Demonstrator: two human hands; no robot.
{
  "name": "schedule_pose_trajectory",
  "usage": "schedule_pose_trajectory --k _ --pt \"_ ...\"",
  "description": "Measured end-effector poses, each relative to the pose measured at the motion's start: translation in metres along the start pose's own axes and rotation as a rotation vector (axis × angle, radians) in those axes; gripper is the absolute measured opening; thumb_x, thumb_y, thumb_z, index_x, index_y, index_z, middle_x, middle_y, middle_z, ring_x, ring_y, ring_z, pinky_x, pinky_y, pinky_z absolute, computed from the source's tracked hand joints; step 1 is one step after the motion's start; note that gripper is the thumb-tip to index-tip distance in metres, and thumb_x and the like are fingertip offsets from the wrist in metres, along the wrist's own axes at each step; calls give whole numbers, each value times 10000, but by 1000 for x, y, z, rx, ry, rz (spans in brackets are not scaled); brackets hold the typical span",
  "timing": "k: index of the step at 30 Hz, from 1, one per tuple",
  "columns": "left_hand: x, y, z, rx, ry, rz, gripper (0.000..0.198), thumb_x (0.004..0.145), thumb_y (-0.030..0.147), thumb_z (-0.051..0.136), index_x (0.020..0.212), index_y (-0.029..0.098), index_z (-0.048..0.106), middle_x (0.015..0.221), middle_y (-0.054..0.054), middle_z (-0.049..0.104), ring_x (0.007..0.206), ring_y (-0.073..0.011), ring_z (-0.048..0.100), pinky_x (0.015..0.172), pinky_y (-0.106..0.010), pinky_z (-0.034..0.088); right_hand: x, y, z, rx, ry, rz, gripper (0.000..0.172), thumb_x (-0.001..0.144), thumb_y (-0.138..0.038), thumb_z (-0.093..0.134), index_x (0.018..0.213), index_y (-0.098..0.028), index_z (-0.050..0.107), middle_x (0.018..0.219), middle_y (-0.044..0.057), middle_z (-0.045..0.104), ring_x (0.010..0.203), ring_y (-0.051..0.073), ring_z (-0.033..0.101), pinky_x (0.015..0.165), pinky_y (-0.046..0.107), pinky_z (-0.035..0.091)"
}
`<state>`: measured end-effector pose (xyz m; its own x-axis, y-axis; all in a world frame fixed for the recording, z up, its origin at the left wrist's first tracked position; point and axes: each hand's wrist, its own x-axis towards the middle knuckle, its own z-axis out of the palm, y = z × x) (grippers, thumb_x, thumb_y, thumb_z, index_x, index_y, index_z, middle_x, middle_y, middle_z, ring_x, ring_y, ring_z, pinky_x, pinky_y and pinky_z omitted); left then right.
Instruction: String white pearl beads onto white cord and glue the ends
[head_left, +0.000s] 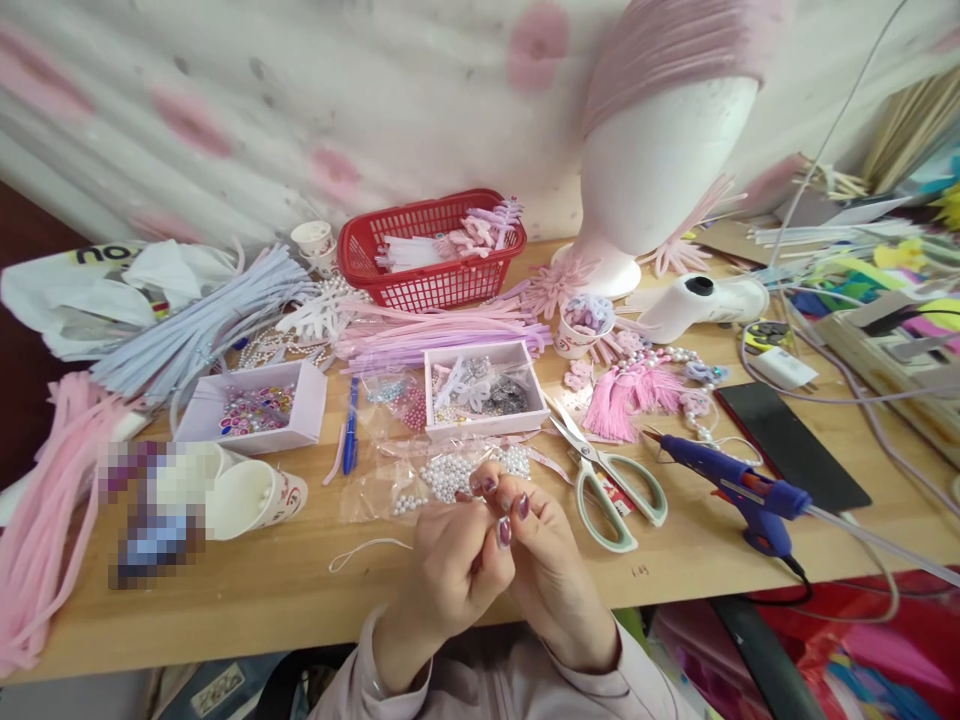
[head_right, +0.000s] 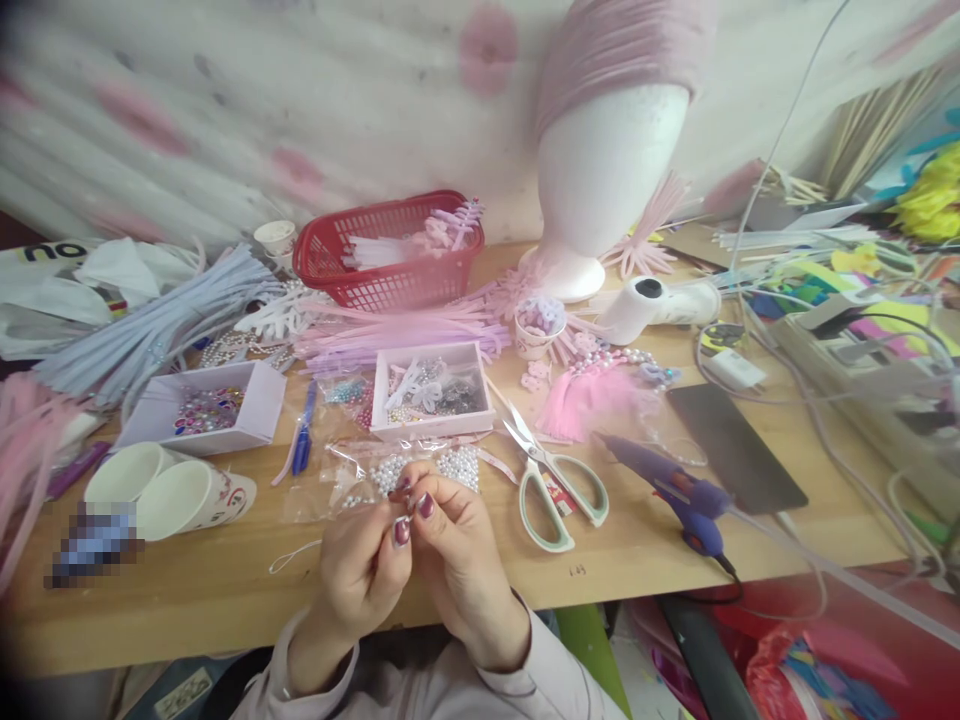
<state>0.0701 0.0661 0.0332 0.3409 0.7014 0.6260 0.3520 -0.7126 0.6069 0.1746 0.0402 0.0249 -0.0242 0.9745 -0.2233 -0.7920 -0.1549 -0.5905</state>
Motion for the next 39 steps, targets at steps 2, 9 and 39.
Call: schedule_pose_trajectory --k 2,9,39 --pt "1 2 3 -12 -3 3 246 864 65 462 691 238 434 495 56 483 412 -105 449 433 -247 331 0 -1 -2 5 5 -2 405 690 -477 883 637 -182 611 901 11 487 657 109 407 595 209 454" --pt "0 6 13 -26 -17 -18 231 884 77 467 714 232 460 506 54 479 416 -103 449 444 -233 335 0 -5 -11 50 43 -67 333 649 -418 928 602 -198 683 944 30 545 830 162 531 750 236 498" --pt "-1 -16 64 85 162 170 264 853 51 452 678 244 411 506 55 455 426 -119 440 458 -252 304 11 -27 -36 38 101 -64 334 621 -418 937 749 -195 722 705 -25 612 604 105 496 617 213 477"
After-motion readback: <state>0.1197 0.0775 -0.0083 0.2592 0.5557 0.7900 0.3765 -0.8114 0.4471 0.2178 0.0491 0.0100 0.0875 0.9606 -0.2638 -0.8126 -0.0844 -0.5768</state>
